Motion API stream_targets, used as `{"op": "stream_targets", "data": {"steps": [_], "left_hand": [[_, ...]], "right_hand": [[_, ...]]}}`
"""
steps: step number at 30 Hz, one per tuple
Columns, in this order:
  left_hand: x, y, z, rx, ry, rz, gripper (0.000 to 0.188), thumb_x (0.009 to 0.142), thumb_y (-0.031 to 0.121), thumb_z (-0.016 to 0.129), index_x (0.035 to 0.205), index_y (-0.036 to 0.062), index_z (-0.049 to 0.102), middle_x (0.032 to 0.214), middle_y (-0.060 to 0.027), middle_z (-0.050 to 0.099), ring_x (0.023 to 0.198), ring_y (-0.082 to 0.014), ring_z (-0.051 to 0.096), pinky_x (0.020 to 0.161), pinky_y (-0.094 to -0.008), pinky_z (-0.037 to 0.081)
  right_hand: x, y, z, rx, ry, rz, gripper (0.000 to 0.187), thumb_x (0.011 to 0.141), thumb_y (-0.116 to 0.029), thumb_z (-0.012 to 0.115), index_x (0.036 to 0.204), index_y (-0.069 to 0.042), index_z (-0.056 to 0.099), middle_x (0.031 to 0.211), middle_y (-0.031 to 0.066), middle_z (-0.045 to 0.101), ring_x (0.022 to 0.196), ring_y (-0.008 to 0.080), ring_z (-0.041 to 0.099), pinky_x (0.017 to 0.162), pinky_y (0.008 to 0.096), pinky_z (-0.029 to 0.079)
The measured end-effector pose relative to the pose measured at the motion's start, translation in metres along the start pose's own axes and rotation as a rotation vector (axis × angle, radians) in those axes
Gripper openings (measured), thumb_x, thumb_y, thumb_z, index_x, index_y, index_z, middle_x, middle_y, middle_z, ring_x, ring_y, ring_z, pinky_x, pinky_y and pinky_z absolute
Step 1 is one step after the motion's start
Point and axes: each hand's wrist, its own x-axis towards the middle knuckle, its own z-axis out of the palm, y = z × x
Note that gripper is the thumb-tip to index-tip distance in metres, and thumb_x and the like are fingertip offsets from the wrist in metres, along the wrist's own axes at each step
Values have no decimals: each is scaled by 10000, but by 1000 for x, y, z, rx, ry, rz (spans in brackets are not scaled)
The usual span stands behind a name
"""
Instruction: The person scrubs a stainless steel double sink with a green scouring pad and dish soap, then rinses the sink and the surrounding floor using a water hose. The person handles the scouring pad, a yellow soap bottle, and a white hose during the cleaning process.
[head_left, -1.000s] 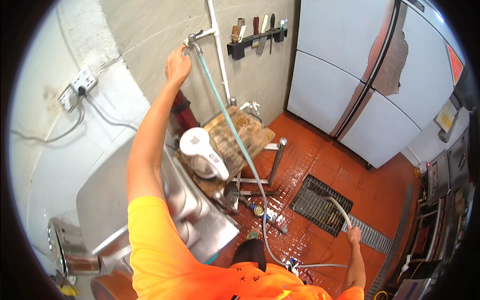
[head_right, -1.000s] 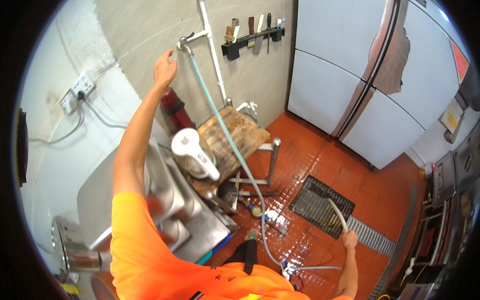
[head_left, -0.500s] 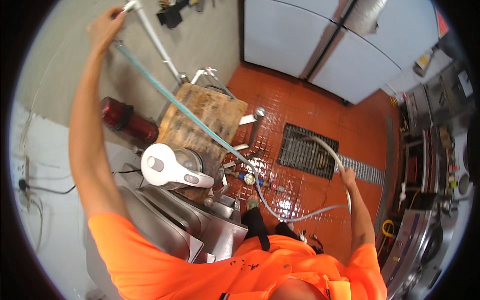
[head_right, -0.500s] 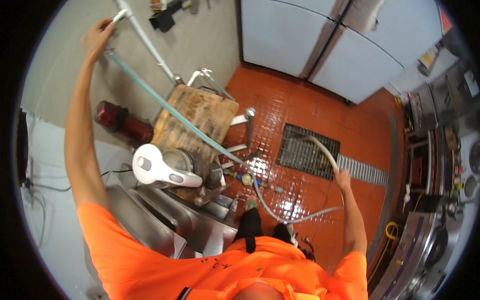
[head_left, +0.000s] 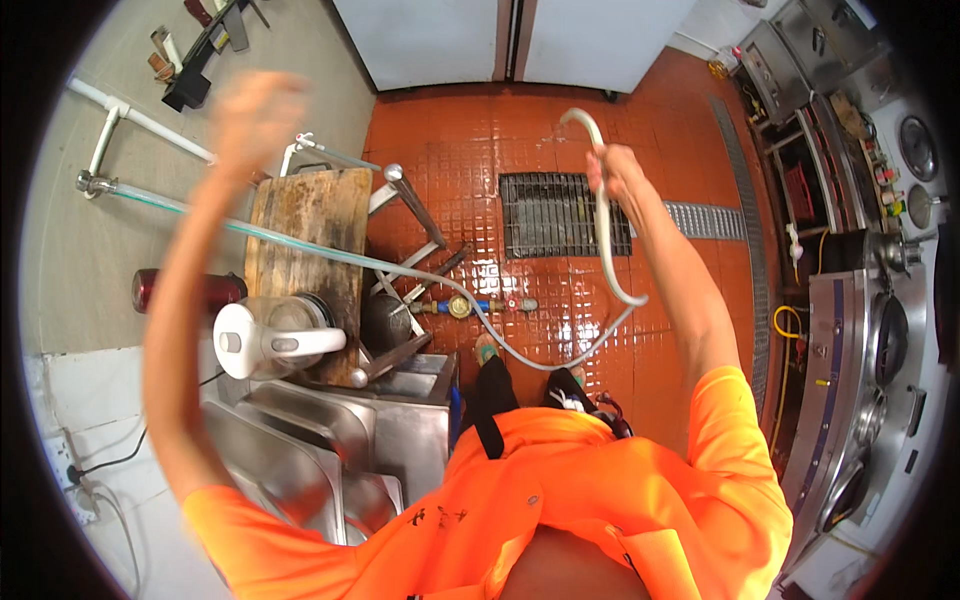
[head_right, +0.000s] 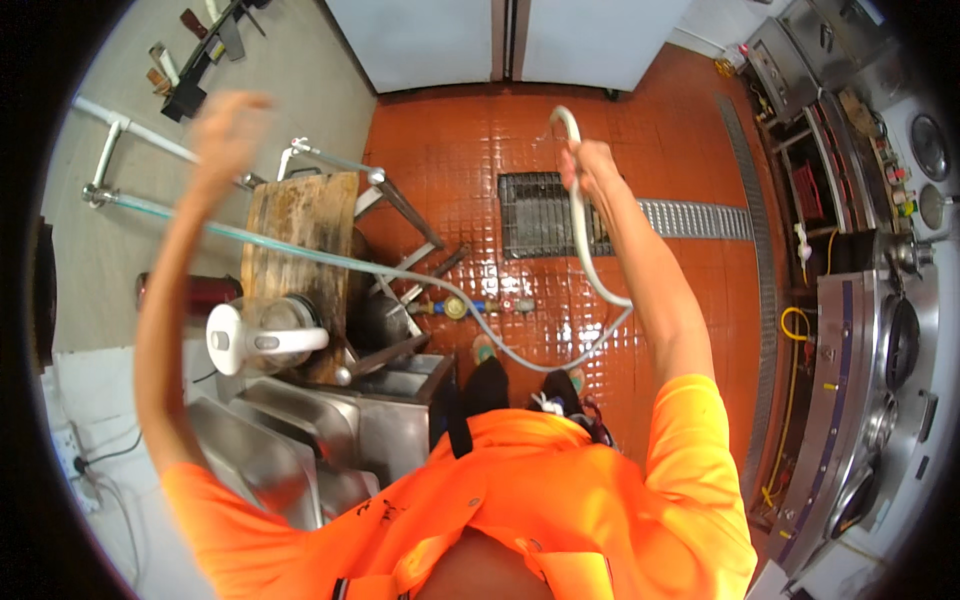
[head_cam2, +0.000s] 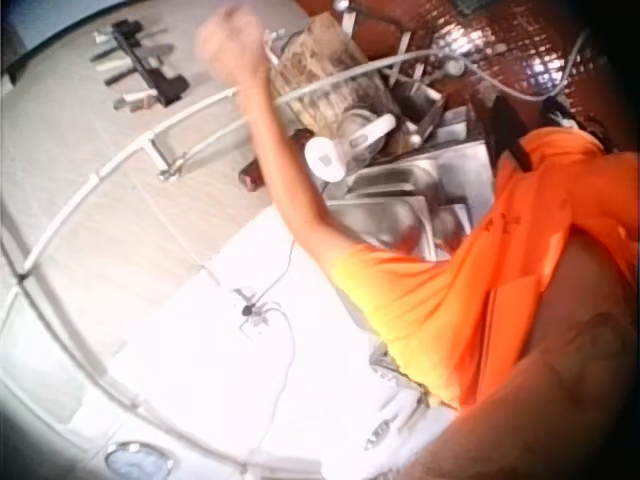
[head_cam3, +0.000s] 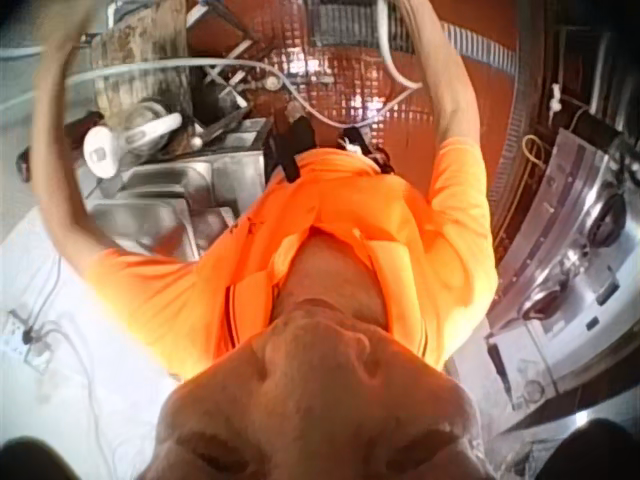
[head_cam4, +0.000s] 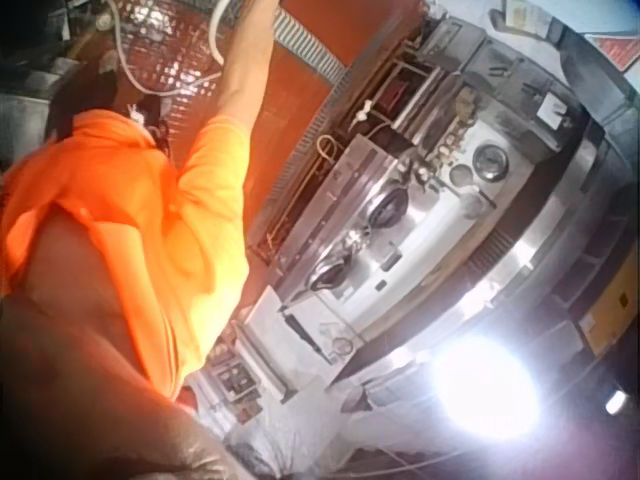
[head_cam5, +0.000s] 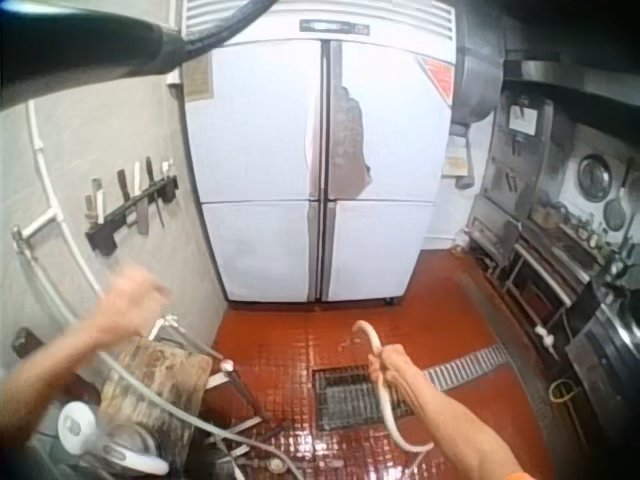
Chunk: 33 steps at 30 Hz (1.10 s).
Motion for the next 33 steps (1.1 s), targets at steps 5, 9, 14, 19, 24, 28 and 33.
{"op": "stream_targets", "data": {"steps": [5,9,14,19,24,28,33], "left_hand": [[-63,225,212,-758,-824,-254,797,720,344,757,1332,1,380,1348,-207,421,1211,-299,459,989,-427,415],[-121,361,282,-1791,-353,-817,529,804,185,686,1237,27,425,1264,-144,476,1233,-222,421,998,-352,397],[-126,369,298,-1617,-21,-898,134,911,99,504,1034,54,475,822,-29,549,737,-108,551,681,-260,480],[-61,280,253,-1328,108,-803,82,928,86,449,1006,61,452,645,3,485,511,-79,469,452,-219,423],[-14,182,259,-1217,80,-820,196,897,141,516,1081,73,516,630,-2,487,523,-95,478,467,-251,417],[-1,87,274,-719,175,-745,230,823,227,609,980,58,611,670,-109,587,650,-217,597,632,-370,484],[23,-19,266,-616,-219,-991,249,825,249,597,980,57,631,747,-159,645,726,-311,634,705,-425,499]], "right_hand": [[-29,-45,35,354,-145,-62,273,959,-203,397,735,-48,406,551,39,393,432,136,370,368,276,294],[-59,-77,43,591,-140,-67,198,976,-180,343,834,-45,373,618,54,419,466,139,380,397,280,292],[-52,-89,38,723,-128,-170,209,975,-187,351,906,-7,432,677,84,485,509,169,469,411,307,407],[-61,-44,35,-102,-94,-614,228,922,-164,450,892,47,531,785,131,610,641,186,618,514,297,547],[-54,71,-28,-261,-130,-264,174,911,-99,463,820,33,529,622,105,572,451,156,516,386,275,432],[-63,161,-133,-354,-99,-174,170,931,-90,463,954,61,535,684,136,601,515,197,571,438,327,482],[-143,258,-256,-163,341,206,145,929,-103,413,824,-21,471,680,105,571,553,233,585,464,375,518]]}}
